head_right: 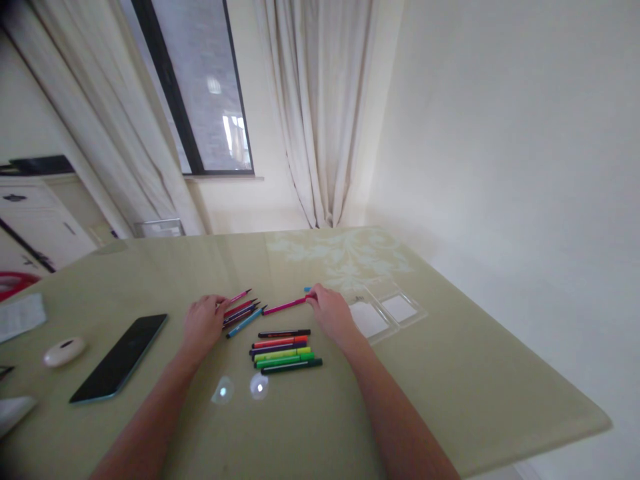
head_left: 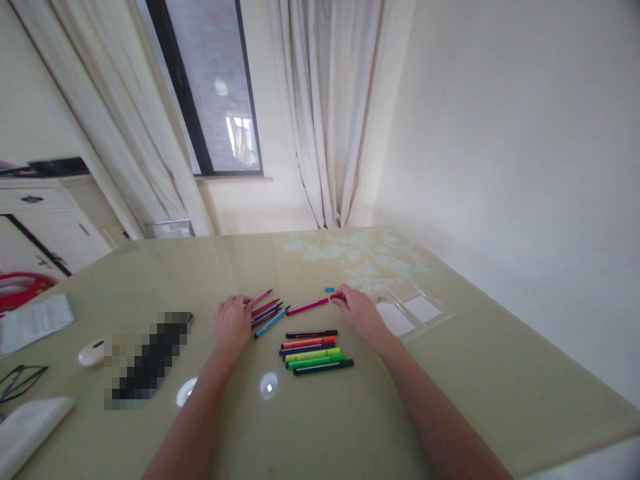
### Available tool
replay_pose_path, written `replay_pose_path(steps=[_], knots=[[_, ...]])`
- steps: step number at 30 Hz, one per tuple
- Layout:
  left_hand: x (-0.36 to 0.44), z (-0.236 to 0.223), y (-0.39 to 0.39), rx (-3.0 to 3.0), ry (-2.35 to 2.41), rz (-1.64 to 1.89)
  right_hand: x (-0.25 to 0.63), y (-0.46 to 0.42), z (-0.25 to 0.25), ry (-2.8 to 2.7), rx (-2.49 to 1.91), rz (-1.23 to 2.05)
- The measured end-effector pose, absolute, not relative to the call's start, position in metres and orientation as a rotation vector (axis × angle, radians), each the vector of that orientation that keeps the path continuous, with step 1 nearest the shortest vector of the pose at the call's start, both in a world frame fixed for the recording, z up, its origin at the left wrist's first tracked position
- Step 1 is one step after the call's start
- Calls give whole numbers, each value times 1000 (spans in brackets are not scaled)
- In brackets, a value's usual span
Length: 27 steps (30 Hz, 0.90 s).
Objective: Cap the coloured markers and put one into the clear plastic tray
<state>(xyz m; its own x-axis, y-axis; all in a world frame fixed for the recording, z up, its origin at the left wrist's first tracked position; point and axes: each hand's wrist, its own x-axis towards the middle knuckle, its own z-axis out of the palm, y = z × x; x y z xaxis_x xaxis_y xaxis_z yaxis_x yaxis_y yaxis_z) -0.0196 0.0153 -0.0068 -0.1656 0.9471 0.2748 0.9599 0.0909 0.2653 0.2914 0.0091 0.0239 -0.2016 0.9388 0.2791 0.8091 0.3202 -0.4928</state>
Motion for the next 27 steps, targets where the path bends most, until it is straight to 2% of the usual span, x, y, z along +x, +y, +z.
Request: replay_pose_path(steps=[13,17,20,23,27], knots=[[-13,3,8,-2085,-2312,-459,284,7,21,-2111,-1402,252],[-10,1,11,-2099,-2323,-721,282,7,21,-2044,-1329,295],[1,1,12,-2290,-2287,-1122,279,8,22,-1896,-1213,495],[18,2,9,-2544,-2018,-1496,277,9,23,-1748,-1134,637],[32,4,2,-2665,-1823,-1554,278,10,22,-1681,-1088,681]])
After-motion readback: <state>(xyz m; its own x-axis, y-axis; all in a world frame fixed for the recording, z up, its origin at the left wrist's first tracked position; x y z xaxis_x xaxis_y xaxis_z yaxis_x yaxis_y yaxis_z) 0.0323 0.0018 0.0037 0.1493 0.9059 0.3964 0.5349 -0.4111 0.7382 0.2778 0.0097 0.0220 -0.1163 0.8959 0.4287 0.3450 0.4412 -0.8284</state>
